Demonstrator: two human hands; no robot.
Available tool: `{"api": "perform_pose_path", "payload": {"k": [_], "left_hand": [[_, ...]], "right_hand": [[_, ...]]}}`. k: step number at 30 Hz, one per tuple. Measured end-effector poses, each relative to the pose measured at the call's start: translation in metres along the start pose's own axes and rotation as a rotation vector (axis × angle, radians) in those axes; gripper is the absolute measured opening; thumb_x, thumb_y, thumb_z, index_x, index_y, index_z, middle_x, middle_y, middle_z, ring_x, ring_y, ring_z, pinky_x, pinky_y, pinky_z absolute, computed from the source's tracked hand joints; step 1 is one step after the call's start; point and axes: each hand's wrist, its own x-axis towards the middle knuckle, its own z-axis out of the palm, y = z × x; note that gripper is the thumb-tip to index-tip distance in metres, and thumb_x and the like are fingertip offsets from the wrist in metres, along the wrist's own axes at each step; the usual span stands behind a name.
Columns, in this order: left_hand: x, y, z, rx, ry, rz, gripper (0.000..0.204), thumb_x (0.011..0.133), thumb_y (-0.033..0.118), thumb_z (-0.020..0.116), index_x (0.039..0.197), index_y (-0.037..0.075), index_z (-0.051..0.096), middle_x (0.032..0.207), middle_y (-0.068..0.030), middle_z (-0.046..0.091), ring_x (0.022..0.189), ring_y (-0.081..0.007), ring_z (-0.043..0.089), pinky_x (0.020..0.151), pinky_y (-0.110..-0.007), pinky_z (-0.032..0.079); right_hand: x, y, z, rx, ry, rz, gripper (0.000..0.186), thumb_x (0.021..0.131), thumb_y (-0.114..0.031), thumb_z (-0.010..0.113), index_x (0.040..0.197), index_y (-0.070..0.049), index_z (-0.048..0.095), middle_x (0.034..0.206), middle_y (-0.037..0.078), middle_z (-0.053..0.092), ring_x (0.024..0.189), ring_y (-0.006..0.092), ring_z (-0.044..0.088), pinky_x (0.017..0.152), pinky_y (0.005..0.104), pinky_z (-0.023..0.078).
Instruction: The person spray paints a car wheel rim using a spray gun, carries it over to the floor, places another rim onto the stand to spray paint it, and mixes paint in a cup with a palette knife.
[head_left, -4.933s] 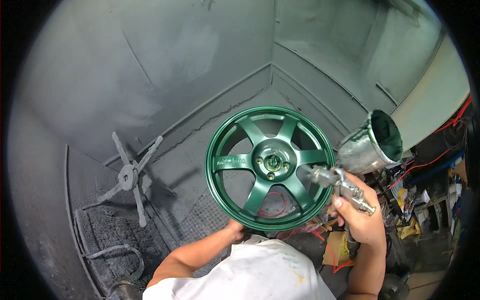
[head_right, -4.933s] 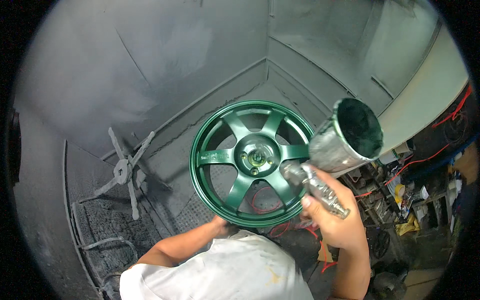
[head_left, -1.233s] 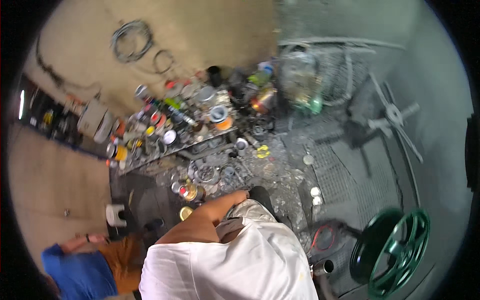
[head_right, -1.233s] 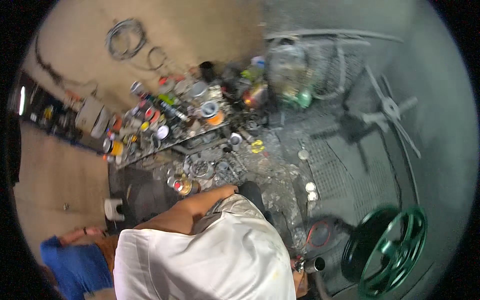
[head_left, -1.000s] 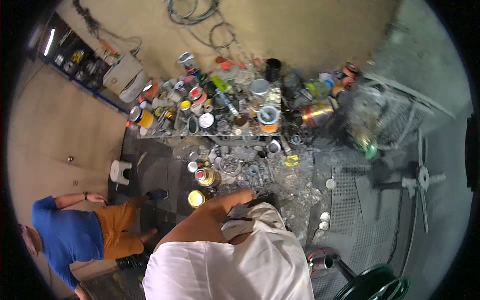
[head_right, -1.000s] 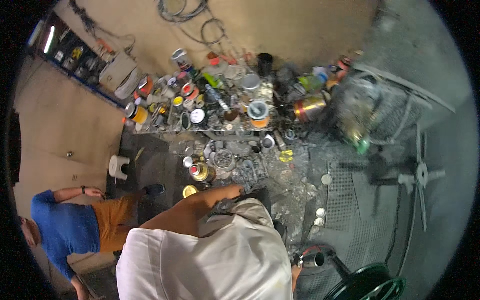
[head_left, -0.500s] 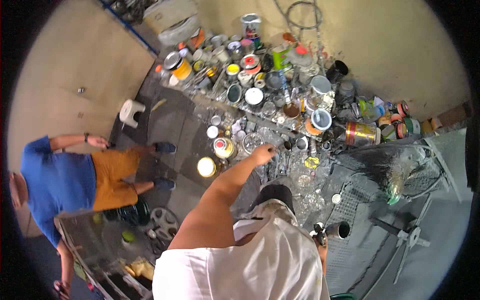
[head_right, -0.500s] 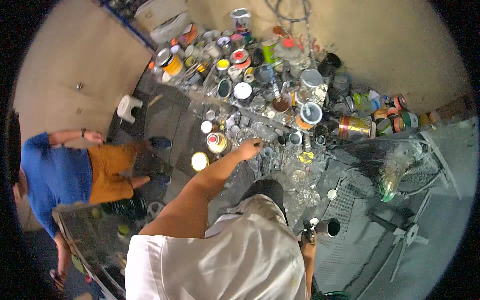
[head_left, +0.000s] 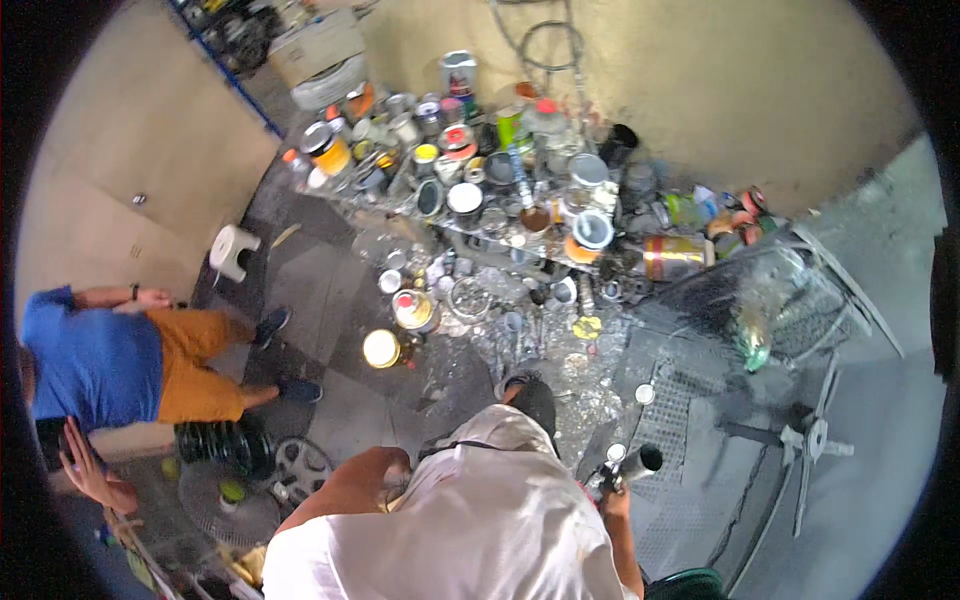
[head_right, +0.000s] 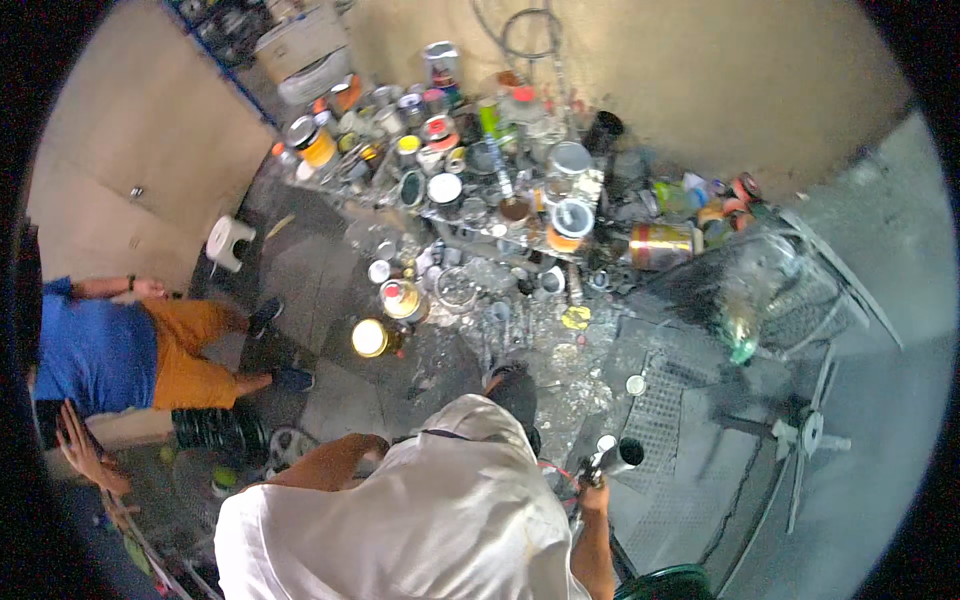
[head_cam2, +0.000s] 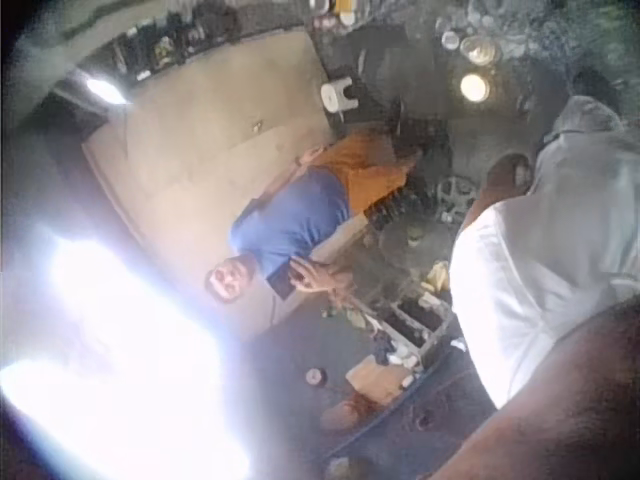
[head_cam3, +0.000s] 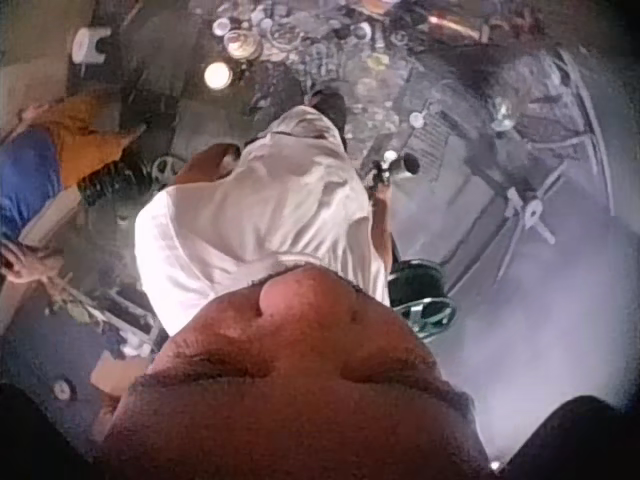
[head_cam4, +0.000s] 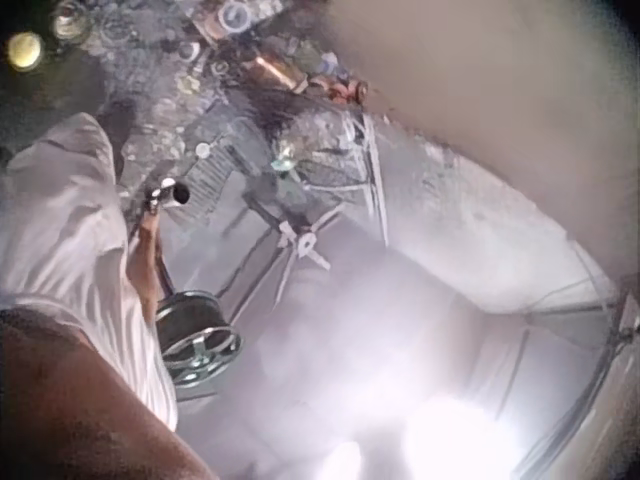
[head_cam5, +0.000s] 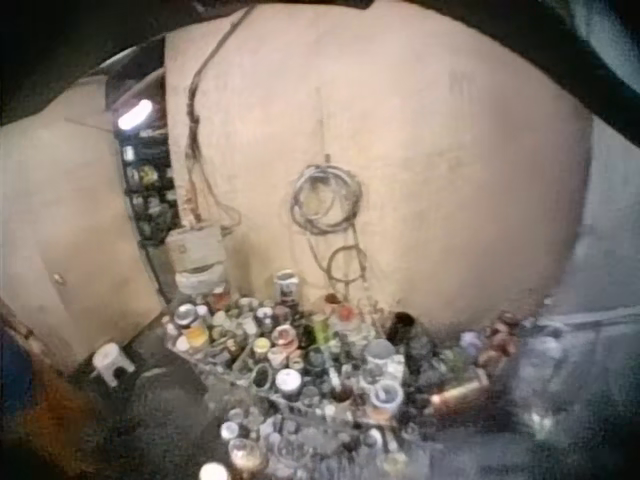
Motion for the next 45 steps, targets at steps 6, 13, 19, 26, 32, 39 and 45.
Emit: {"api": "perform_pose_path", "payload": {"k": [6, 13, 19, 26, 32, 39, 45], "left_hand": [[0.03, 0.104, -0.15, 0.018, 0.523, 0.22, 0.044, 0.091, 0.037, 0.067, 0.121, 0.005, 0.07, 0.12, -0.0165, 0.072, 0.106, -0.0352, 0.069, 0.095, -0.042, 0.054], [0.032, 0.242, -0.287, -0.302, 0.731, 0.527, 0.036, 0.092, 0.03, 0.066, 0.114, 0.002, 0.069, 0.093, -0.0152, 0.072, 0.085, -0.0257, 0.069, 0.08, -0.038, 0.054], [0.057, 0.231, -0.302, 0.455, 0.483, 0.693, 0.043, 0.101, 0.034, 0.05, 0.131, 0.007, 0.065, 0.132, -0.0232, 0.065, 0.121, -0.0387, 0.063, 0.102, -0.049, 0.05], [0.039, 0.361, -0.358, 0.112, 0.069, 0.392, 0.041, 0.101, 0.03, 0.053, 0.13, 0.005, 0.064, 0.127, -0.0206, 0.066, 0.118, -0.0347, 0.064, 0.1, -0.044, 0.05], [0.059, 0.494, -0.391, 0.169, -0.258, 0.423, 0.039, 0.101, 0.028, 0.056, 0.13, 0.003, 0.063, 0.122, -0.0184, 0.068, 0.114, -0.0312, 0.065, 0.098, -0.041, 0.051], [0.073, 0.652, -0.284, 0.752, -0.652, 0.589, 0.036, 0.1, 0.023, 0.06, 0.128, 0.001, 0.062, 0.115, -0.0137, 0.069, 0.108, -0.0246, 0.066, 0.094, -0.035, 0.051], [0.034, 0.729, -0.105, 1.259, -0.743, 0.934, 0.034, 0.098, 0.021, 0.063, 0.124, -0.001, 0.065, 0.112, -0.0143, 0.071, 0.103, -0.0245, 0.068, 0.093, -0.037, 0.052]], "right_hand": [[0.062, -0.207, -0.027, 0.217, 0.406, -0.528, 0.043, 0.093, -0.007, 0.065, 0.133, -0.001, 0.051, 0.103, 0.008, 0.062, 0.08, 0.0156, 0.056, 0.069, 0.0324, 0.049], [0.066, -0.53, -0.076, 0.655, 0.372, -0.566, 0.024, 0.097, -0.024, 0.067, 0.117, -0.011, 0.061, 0.096, 0.004, 0.06, 0.08, 0.0209, 0.061, 0.064, 0.0432, 0.058], [0.161, -0.647, -0.086, 0.889, 0.161, -0.212, 0.079, 0.089, -0.051, 0.073, 0.145, -0.002, 0.045, 0.147, 0.023, 0.051, 0.125, 0.0466, 0.057, 0.098, 0.0725, 0.043], [0.217, -0.611, -0.067, 0.437, 0.606, -0.328, 0.11, 0.087, -0.078, 0.058, 0.141, 0.017, 0.041, 0.141, 0.035, 0.054, 0.134, 0.0444, 0.053, 0.113, 0.0481, 0.041], [0.041, -0.443, -0.005, -0.2, 0.403, -0.848, 0.071, 0.092, -0.039, 0.07, 0.144, 0.002, 0.045, 0.135, 0.026, 0.055, 0.121, 0.039, 0.059, 0.104, 0.0485, 0.047], [-0.114, -0.13, 0.106, -0.144, 0.412, 0.152, 0.064, 0.093, -0.044, 0.066, 0.143, -0.007, 0.054, 0.118, 0.024, 0.07, 0.11, 0.0441, 0.067, 0.094, 0.0505, 0.054], [-0.217, -0.031, 0.172, 0.477, 1.027, 0.41, 0.068, 0.092, -0.046, 0.069, 0.145, -0.006, 0.051, 0.115, 0.023, 0.072, 0.107, 0.0398, 0.07, 0.091, 0.0473, 0.055]]}}
